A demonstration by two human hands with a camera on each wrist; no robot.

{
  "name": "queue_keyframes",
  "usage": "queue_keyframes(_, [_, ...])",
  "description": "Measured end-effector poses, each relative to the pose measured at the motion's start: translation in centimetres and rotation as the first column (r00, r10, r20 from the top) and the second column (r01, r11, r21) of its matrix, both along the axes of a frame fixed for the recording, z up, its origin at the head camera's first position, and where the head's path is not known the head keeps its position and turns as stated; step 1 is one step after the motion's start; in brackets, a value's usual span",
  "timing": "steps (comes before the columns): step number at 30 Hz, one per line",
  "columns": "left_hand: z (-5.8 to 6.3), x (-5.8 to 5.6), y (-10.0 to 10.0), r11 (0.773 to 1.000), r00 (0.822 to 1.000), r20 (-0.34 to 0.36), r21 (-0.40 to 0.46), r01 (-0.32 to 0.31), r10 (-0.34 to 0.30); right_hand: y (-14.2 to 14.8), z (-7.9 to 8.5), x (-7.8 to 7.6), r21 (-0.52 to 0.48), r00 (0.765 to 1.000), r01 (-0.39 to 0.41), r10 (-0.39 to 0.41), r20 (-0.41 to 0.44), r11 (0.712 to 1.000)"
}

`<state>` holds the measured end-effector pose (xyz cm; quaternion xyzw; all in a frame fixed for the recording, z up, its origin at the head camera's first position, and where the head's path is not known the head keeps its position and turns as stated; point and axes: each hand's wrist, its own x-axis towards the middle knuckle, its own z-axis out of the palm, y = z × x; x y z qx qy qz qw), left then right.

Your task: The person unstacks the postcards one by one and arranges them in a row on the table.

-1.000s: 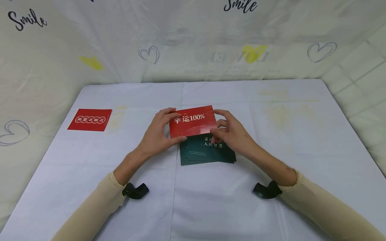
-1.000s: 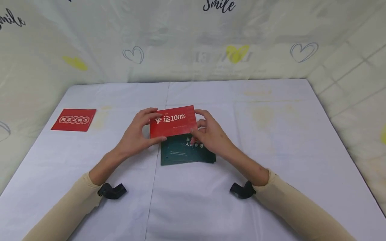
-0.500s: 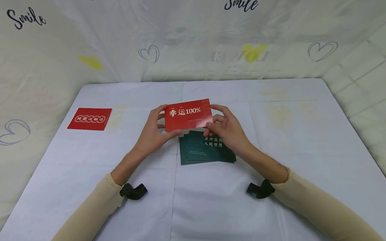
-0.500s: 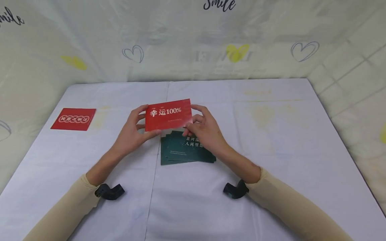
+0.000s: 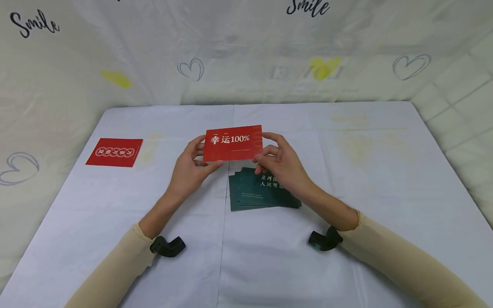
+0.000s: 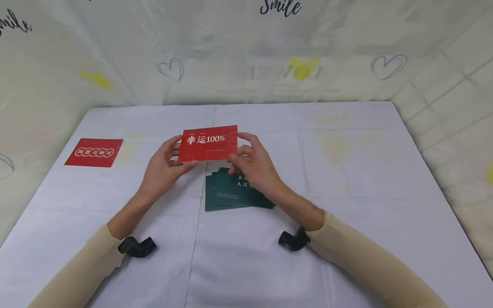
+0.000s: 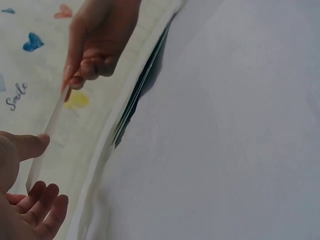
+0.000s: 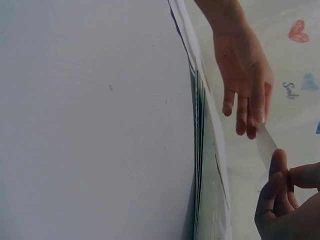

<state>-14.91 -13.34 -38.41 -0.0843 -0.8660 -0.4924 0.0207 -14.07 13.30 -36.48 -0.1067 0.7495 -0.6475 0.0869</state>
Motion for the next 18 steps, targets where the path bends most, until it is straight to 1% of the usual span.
queue_keyframes(4, [0.0,0.1,-0.3,0.999,1.000,-0.007,0.019,-0.026,0.027,-0.5,0.2,-0.2,0.014,1.000,-0.003,0.003,-0.003,1.000])
queue_keyframes(9, [0.0,0.0,-0.8,0.994,0.998,-0.020,0.097,-0.059,0.062,-1.1,0.3,-0.4,0.018,1.000,-0.009,0.008,0.009,1.000])
queue_keyframes(12, [0.0,0.0,-1.1,0.989,0.996,-0.023,0.122,-0.078,0.081,-1.5,0.4,-0.6,0.020,1.000,-0.018,0.018,0.004,1.000])
queue_keyframes(18, [0.1,-0.1,-1.7,0.976,0.993,-0.003,0.186,-0.117,0.120,-2.2,0.6,-1.2,0.053,0.999,-0.042,0.042,-0.002,0.998])
